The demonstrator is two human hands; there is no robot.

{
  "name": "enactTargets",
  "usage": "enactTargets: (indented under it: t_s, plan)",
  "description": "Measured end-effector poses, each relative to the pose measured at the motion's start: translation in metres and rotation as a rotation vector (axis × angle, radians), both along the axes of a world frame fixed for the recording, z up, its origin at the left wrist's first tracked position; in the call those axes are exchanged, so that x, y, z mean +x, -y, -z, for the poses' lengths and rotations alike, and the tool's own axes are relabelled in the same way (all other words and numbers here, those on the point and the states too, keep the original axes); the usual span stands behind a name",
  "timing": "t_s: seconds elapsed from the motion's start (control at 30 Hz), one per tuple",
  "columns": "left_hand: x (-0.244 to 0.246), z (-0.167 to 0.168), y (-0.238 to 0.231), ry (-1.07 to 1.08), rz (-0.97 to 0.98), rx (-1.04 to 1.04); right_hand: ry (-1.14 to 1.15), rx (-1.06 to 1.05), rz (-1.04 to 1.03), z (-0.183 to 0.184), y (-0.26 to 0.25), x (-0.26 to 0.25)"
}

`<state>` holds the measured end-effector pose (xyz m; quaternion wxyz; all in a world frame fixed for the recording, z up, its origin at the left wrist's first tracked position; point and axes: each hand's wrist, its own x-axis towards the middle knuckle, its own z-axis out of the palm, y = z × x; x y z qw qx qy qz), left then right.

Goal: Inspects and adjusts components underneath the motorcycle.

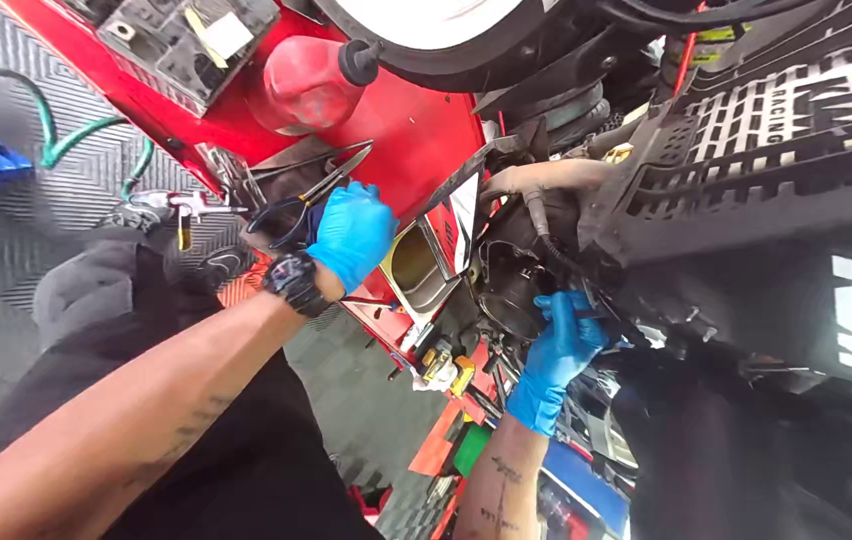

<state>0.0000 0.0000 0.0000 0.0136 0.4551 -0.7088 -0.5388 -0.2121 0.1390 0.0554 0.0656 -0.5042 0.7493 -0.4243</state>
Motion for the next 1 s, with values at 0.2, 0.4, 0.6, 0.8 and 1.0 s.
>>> enactTargets:
  t_s: [0.2, 0.4, 0.6, 0.8, 1.0]
  plan:
    - [-0.046, 0.063, -0.069, -0.576, -0.28, -0.277, -0.016, 0.005, -0.016, 0.002, 0.0, -0.001]
    - [-0.121, 0.041, -0.044, -0.896, -0.249, -0.528, -0.009, 0.015, 0.02, 0.002, 0.001, 0.0]
    - [-0.128, 0.048, -0.037, -0.884, -0.199, -0.568, -0.011, 0.021, 0.016, 0.002, 0.0, -0.001]
    - [-0.136, 0.045, -0.047, -0.921, -0.258, -0.541, -0.008, 0.065, 0.029, -0.003, 0.001, 0.002]
    - [-0.142, 0.028, -0.054, -0.756, -0.323, -0.72, -0.005, 0.061, 0.008, -0.002, 0.001, 0.001]
